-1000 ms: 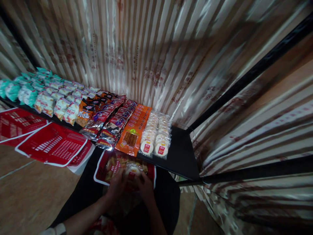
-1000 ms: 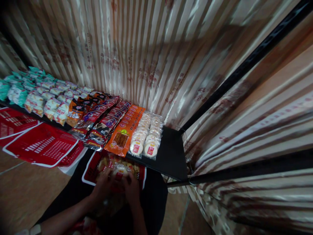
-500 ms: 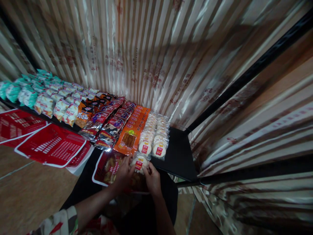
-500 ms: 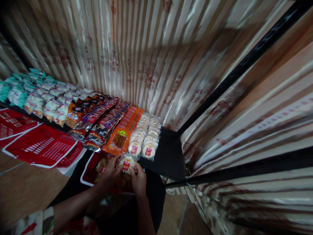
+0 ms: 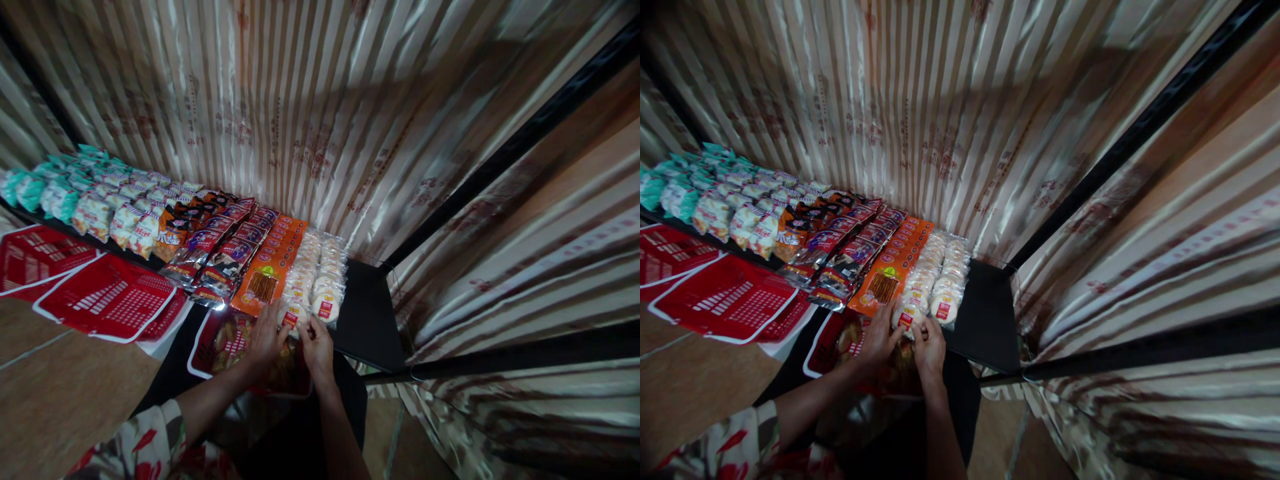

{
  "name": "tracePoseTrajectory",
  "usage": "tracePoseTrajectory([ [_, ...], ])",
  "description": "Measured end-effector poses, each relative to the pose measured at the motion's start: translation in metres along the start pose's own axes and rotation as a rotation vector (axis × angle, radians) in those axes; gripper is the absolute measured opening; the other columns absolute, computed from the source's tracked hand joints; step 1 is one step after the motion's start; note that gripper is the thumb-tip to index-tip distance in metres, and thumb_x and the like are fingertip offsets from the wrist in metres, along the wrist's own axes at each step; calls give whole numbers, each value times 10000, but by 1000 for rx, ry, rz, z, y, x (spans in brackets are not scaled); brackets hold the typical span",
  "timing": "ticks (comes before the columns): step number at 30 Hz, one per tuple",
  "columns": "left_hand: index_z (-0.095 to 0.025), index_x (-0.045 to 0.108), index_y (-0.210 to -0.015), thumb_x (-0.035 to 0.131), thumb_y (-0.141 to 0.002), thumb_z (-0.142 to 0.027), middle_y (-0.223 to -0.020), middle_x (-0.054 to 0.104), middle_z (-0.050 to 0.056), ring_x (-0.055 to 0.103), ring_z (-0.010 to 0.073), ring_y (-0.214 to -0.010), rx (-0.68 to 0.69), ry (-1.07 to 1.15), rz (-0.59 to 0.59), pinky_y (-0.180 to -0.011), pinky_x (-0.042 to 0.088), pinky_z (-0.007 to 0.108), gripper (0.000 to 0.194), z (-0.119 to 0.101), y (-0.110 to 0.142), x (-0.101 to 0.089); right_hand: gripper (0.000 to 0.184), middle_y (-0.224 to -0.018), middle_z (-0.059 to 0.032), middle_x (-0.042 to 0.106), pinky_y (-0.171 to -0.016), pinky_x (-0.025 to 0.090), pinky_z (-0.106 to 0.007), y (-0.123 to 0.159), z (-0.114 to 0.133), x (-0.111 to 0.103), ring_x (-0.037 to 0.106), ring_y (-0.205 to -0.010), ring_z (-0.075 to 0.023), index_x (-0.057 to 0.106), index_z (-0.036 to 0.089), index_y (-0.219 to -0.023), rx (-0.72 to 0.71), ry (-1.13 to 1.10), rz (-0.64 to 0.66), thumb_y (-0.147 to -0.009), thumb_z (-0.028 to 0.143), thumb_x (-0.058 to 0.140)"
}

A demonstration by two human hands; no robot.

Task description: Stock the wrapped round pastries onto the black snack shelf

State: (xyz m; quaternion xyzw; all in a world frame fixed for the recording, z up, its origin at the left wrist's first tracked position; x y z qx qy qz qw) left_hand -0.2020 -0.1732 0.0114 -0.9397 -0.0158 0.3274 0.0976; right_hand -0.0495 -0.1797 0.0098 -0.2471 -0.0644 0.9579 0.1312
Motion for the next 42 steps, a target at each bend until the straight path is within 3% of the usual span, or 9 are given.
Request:
tracePoseTrajectory([
  [4, -127, 337, -1351, 521, -821, -281, -1333, 452, 153, 401, 267, -1252, 1, -62, 2, -1056, 318, 427, 581, -4, -7, 6, 279, -667, -11, 527, -563, 422, -238, -8, 5, -3, 479, -593, -139, 609, 185, -698, -36, 63, -13, -765, 439, 514],
  [15, -100, 254, -1405, 527, -827, -265, -1273, 469, 177, 444, 285, -1177, -4, -191, 17, -1004, 362, 408, 660, -11, -13, 14, 335, -699, -39, 587, -620, 404, -255, -18, 5, 0, 501, -613, -147, 599, 186, -691, -98, 266, 0, -838, 431, 426],
  [19, -108, 211, -1423, 512, -841, -267, -1303, 459, 179, 444, 279, -1192, -10, -213, 1, -998, 374, 410, 675, -9, -14, 18, 368, -764, -63, 608, -643, 430, -274, -17, 5, 4, 521, -645, -159, 638, 158, -822, -129, 296, -6, -862, 442, 407],
  [22, -87, 213, -1420, 519, -841, -266, -1301, 467, 190, 453, 284, -1187, -15, -245, -12, -991, 386, 411, 678, -7, -14, 21, 431, -952, -122, 613, -725, 457, -319, -14, 7, -2, 560, -788, -194, 620, 125, -1027, -172, 337, -107, -882, 457, 386],
  [24, -75, 225, -1415, 517, -842, -256, -1298, 472, 197, 461, 288, -1182, 0, -264, -17, -992, 388, 412, 667, -8, -15, 22, 452, -1099, -155, 576, -833, 442, -372, -11, 12, -11, 538, -975, -232, 578, 129, -1139, -234, 394, -220, -888, 455, 391],
  [28, -61, 254, -1404, 512, -834, -221, -1295, 481, 200, 465, 295, -1183, 23, -295, -22, -996, 393, 404, 645, -11, -17, 23, 488, -1364, -198, 399, -960, 338, -516, -13, 13, -29, 334, -1258, -310, 477, 145, -1285, -299, 552, -398, -901, 432, 389],
  [33, -69, 235, -1411, 493, -829, -192, -1284, 490, 199, 481, 298, -1161, 13, -301, -31, -974, 411, 426, 649, -13, -20, 27, 522, -1503, -180, 165, -959, 324, -563, -33, -6, -26, 154, -1355, -340, 367, 177, -1374, -246, 672, -310, -920, 431, 328],
  [42, -64, 252, -1404, 462, -817, -161, -1263, 499, 204, 485, 308, -1140, 28, -270, -53, -958, 409, 452, 631, -13, -27, 33, 525, -1521, -164, 96, -1027, 299, -525, -41, -20, -15, 108, -1383, -305, 276, 167, -1416, -271, 621, -244, -939, 386, 281],
])
Point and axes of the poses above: each hand's wrist, its own y-axis away from the middle knuckle, its own x-axis out of the palm, z = x × y, the point moved 8 cm from there along -y, towards the middle knuckle
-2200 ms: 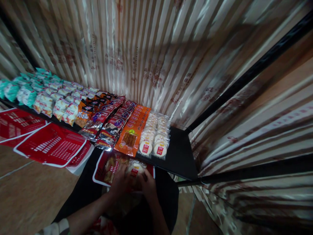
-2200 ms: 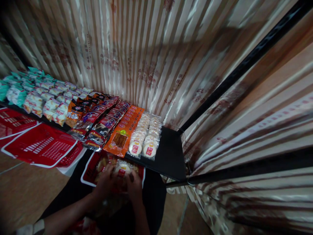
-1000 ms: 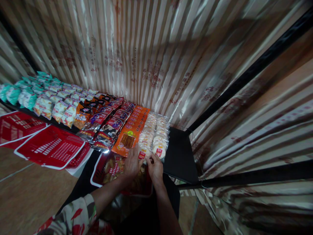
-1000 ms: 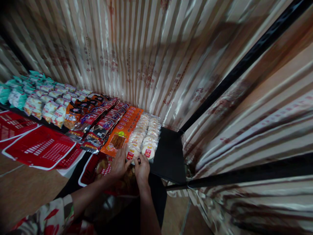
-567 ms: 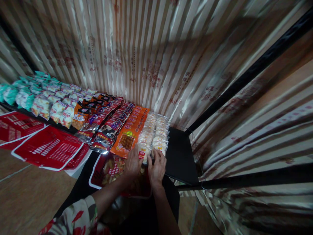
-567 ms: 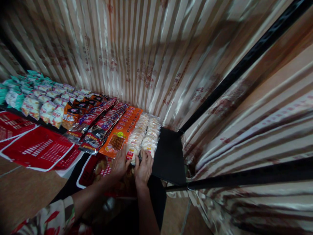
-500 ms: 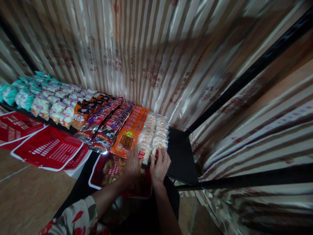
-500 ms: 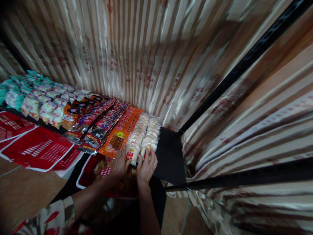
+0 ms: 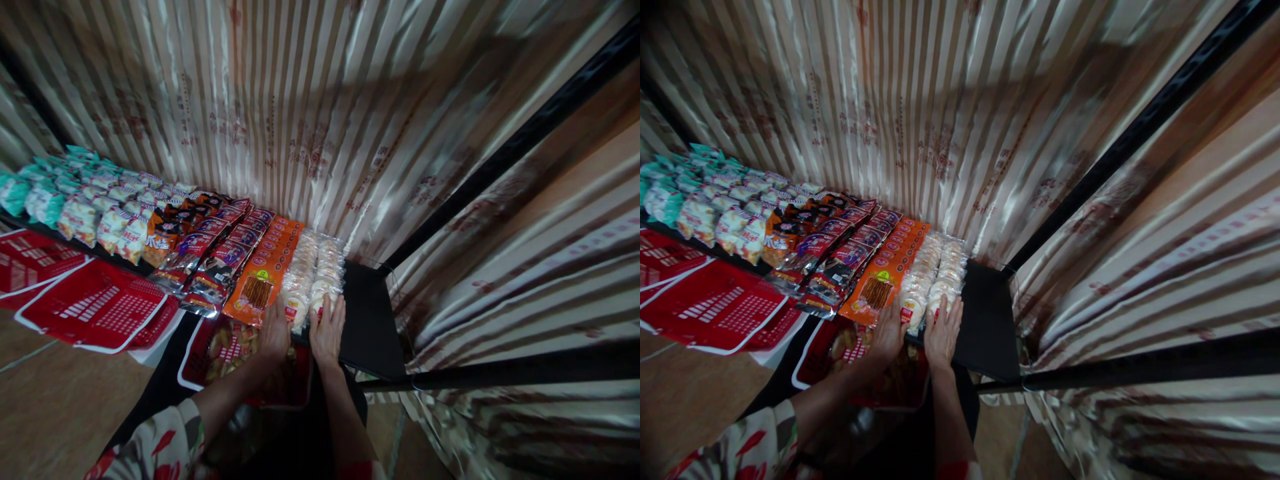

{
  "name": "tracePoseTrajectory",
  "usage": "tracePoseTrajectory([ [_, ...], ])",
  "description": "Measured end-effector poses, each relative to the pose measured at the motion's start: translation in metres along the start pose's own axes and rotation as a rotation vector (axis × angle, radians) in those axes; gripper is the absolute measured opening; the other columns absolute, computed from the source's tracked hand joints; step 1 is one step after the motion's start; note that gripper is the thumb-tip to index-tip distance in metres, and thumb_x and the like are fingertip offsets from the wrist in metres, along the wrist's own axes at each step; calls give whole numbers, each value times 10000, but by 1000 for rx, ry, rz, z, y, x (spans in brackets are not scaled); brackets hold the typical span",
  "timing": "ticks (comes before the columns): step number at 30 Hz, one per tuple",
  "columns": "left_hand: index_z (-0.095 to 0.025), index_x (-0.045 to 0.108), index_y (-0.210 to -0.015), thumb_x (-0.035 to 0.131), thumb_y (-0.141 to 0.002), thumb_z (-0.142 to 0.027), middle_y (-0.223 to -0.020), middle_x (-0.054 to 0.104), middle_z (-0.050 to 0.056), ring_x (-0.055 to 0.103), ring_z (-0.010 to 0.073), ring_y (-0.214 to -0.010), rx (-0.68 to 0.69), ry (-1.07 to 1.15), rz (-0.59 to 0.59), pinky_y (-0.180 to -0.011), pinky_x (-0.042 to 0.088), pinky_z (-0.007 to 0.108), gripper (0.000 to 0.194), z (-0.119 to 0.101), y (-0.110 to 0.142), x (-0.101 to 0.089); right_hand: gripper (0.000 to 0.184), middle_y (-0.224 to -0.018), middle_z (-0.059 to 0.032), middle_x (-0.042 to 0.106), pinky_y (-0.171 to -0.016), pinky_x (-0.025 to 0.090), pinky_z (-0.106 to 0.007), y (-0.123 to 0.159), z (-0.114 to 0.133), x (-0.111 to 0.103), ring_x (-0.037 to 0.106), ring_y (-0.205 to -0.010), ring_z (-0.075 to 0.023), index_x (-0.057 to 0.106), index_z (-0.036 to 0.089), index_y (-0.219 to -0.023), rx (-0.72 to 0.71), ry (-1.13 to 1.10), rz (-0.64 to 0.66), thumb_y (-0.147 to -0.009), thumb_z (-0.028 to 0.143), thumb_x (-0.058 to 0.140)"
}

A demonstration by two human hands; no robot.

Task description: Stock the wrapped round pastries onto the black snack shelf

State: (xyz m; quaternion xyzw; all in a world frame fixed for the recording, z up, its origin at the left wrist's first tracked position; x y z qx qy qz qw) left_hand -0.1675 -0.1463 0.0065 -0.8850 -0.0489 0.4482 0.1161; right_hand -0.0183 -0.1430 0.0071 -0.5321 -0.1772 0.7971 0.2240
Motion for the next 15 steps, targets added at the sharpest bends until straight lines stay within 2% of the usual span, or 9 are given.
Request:
tracePoseTrajectory([
  [7, -62, 280, -1383, 468, -786, -138, -1311, 451, 206, 438, 300, -1187, -53, 74, 81, -1009, 370, 442, 631, -2, -8, 2, 534, -1517, -168, 90, -1036, 291, -546, -1, 2, -1, 126, -1378, -313, 238, 173, -1428, -24, -9, -15, -941, 390, 270],
  [15, -97, 253, -1389, 437, -792, -125, -1330, 442, 187, 410, 283, -1235, -73, 55, 90, -1027, 350, 441, 625, -3, -14, 6, 528, -1497, -198, 126, -1022, 303, -562, 0, 4, -1, 128, -1371, -327, 254, 146, -1416, -33, 14, -30, -944, 383, 259],
])
Point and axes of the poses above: each hand's wrist, its own y-axis away from the middle knuckle, its own x-axis out of the palm, z = x × y, the point moved 8 cm from there along -y, towards the middle knuckle
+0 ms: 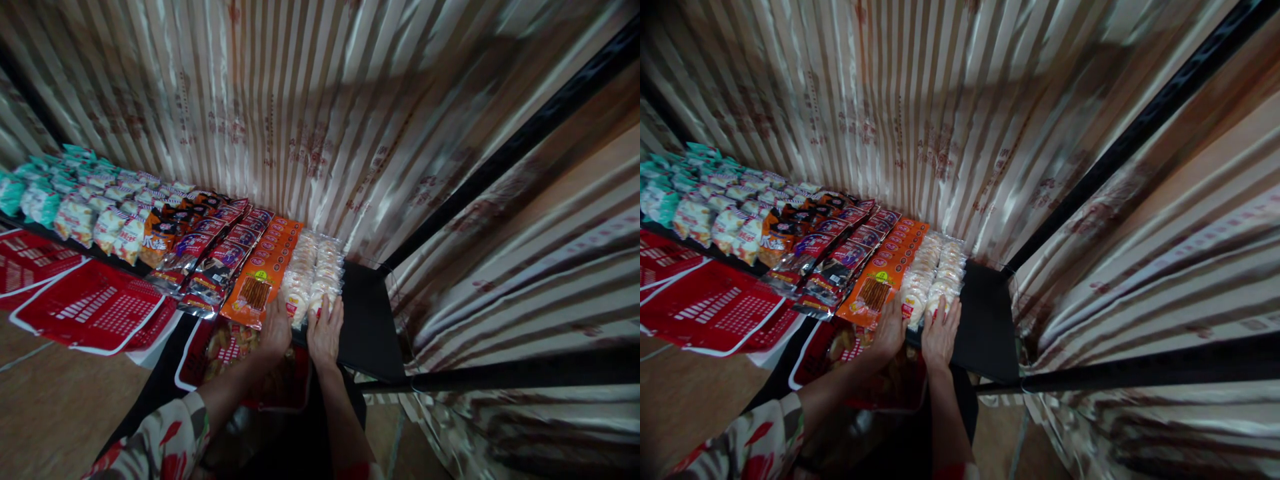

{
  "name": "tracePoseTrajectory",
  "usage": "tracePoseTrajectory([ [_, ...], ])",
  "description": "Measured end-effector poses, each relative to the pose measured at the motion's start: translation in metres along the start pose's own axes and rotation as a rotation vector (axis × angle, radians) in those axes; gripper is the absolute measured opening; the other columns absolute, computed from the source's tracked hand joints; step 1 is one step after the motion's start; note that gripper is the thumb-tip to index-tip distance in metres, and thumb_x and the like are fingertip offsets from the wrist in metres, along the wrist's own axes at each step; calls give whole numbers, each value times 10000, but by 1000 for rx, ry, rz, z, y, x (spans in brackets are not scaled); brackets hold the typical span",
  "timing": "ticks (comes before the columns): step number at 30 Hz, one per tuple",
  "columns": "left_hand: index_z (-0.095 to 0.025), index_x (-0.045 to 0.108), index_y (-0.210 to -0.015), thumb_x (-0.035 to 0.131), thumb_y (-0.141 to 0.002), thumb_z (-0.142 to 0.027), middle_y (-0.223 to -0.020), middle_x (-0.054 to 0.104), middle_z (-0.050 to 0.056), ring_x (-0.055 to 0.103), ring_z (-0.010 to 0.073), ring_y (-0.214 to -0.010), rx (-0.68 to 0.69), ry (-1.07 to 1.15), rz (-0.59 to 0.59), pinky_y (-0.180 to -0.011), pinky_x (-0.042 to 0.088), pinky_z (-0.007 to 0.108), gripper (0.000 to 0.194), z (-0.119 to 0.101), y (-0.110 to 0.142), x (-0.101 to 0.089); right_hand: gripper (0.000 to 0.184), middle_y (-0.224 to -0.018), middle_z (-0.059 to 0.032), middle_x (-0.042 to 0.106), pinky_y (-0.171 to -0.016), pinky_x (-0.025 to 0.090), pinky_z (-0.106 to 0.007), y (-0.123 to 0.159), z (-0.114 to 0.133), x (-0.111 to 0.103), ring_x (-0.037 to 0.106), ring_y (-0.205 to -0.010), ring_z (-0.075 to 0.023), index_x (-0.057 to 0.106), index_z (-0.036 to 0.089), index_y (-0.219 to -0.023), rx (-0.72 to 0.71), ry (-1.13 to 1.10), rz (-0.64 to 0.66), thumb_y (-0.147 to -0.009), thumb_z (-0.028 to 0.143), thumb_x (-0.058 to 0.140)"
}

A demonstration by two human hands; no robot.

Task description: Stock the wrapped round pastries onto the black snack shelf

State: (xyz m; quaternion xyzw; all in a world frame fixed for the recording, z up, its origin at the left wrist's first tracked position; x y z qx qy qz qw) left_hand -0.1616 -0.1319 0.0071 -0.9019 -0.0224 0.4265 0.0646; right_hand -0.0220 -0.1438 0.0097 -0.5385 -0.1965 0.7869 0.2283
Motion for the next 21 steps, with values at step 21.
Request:
tracePoseTrajectory([
  [21, -142, 353, -1375, 436, -813, -48, -1524, 67, 154, 60, 339, -1394, 348, -59, -238, -1065, 310, 521, 576, -10, 38, 0, 547, -1514, -198, 17, -1010, 293, -598, 2, 0, -1, 63, -1380, -355, 216, 164, -1432, -9, 9, -19, -937, 378, 309],
])
Point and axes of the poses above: each hand's wrist, its own y-axis away from the middle knuckle, its own x-axis out of the palm, z = x × y, the point moved 8 cm from there along -y, towards the middle knuckle
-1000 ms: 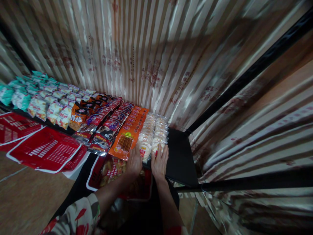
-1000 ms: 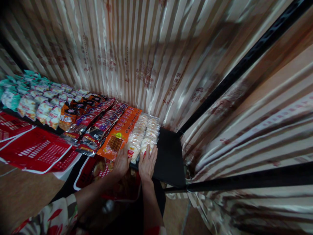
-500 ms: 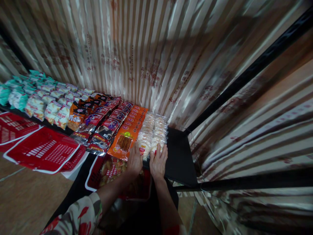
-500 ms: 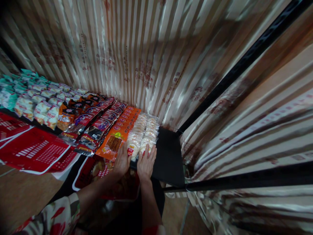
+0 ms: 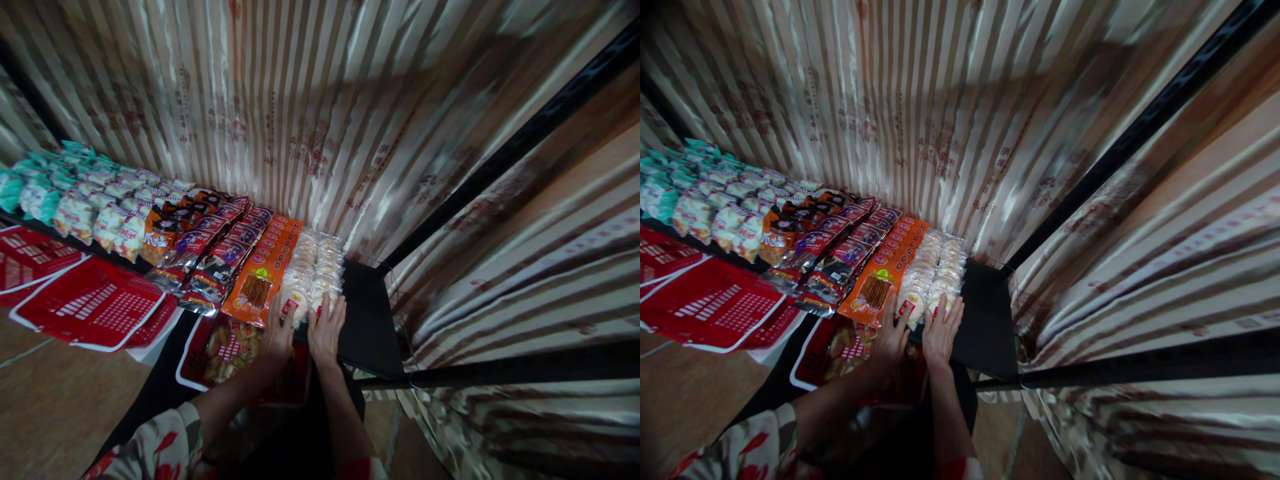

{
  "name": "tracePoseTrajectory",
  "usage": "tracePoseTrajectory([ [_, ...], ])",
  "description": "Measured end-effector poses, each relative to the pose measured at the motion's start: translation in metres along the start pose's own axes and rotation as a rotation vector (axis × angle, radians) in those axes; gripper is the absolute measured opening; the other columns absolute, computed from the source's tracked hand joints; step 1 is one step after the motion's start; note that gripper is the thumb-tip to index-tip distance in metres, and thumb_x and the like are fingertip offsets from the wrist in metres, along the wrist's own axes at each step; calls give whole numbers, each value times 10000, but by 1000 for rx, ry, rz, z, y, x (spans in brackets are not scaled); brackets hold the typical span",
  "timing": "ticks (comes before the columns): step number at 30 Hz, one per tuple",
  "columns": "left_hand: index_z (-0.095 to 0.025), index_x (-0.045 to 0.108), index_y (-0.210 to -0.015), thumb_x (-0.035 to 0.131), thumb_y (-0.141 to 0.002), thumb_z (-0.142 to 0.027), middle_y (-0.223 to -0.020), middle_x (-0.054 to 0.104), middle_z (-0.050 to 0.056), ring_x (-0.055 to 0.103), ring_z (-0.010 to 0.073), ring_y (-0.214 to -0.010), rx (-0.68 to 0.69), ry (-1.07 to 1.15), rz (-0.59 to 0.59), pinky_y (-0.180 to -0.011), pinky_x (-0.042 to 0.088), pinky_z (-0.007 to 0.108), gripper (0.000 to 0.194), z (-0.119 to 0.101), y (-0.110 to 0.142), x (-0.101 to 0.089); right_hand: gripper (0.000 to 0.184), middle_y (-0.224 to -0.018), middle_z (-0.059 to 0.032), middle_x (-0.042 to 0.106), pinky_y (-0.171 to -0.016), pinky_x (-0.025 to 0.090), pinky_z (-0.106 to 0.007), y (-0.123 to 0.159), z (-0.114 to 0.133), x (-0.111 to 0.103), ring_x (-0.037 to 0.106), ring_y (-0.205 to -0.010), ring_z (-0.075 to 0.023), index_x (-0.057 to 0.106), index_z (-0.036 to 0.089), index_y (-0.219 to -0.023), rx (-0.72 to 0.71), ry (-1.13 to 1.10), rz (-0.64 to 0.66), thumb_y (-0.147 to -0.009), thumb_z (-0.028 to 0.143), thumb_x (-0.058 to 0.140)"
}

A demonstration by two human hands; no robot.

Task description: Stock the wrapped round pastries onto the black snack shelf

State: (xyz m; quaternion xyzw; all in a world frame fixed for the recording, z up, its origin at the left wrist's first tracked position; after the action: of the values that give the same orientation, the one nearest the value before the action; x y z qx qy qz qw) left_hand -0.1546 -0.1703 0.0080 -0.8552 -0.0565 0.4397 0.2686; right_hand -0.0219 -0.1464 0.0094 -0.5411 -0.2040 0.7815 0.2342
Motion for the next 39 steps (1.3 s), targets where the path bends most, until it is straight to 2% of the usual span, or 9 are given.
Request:
tracePoseTrajectory([
  [6, -124, 413, -1336, 404, -838, -71, -1504, 157, 169, 106, 312, -1395, 38, -41, -18, -1074, 313, 497, 500, -1, 5, 1, 553, -1518, -192, -31, -1000, 285, -610, 7, 4, -7, 47, -1375, -382, 244, 163, -1427, 43, 20, -16, -929, 387, 328],
  [13, -96, 441, -1316, 371, -861, -106, -1438, 317, 196, 200, 305, -1374, 51, -63, 26, -1052, 353, 496, 460, 4, 12, 14, 560, -1523, -181, -80, -1009, 281, -607, 11, 7, -2, 44, -1381, -377, 209, 173, -1442, 33, -9, 30, -924, 345, 336],
  [18, -100, 407, -1343, 359, -872, -130, -1433, 327, 194, 199, 306, -1375, 64, -76, 66, -1049, 354, 501, 474, 4, 10, 17, 558, -1524, -186, -40, -1000, 304, -593, 10, 5, 3, 46, -1384, -368, 215, 171, -1440, 48, -18, 54, -926, 358, 325],
  [25, -75, 356, -1368, 359, -867, -138, -1467, 262, 194, 120, 300, -1393, 45, -33, 163, -1079, 310, 499, 504, 3, 10, 11, 570, -1523, -187, -14, -1004, 260, -623, 9, 9, -3, 13, -1378, -389, 258, 150, -1427, 46, 5, 32, -919, 400, 327],
  [30, -56, 379, -1338, 309, -879, -131, -1461, 268, 202, 118, 286, -1395, 75, 37, 152, -1077, 302, 520, 471, -4, 15, 3, 542, -1503, -208, 132, -1001, 258, -617, 15, 18, -15, 101, -1374, -368, 323, 130, -1394, 27, -21, -38, -916, 384, 348],
  [35, -97, 505, -1212, 360, -909, -210, -1311, 461, 181, 339, 258, -1301, 121, 134, 188, -1039, 373, 487, 354, -6, 29, -5, 448, -1412, -204, 345, -1005, 299, -559, 35, 44, -22, 275, -1325, -306, 395, 118, -1334, -49, -186, -103, -923, 277, 311],
  [39, -105, 542, -1139, 432, -881, -227, -1138, 567, 138, 480, 221, -1139, 140, 233, 284, -1001, 414, 406, 306, 8, 47, -9, 403, -1291, -164, 475, -985, 360, -497, 59, 71, -17, 390, -1247, -254, 447, 146, -1281, -150, -331, -62, -912, 196, 294],
])
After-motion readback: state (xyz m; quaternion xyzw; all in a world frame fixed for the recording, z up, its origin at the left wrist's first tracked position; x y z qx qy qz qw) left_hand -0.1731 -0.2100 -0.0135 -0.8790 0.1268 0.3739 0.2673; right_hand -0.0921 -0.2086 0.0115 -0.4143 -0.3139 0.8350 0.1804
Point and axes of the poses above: each hand's wrist, its own y-axis away from the middle knuckle, its own x-axis out of the palm, z = x × y, the point moved 8 cm from there along -y, towards the middle knuckle
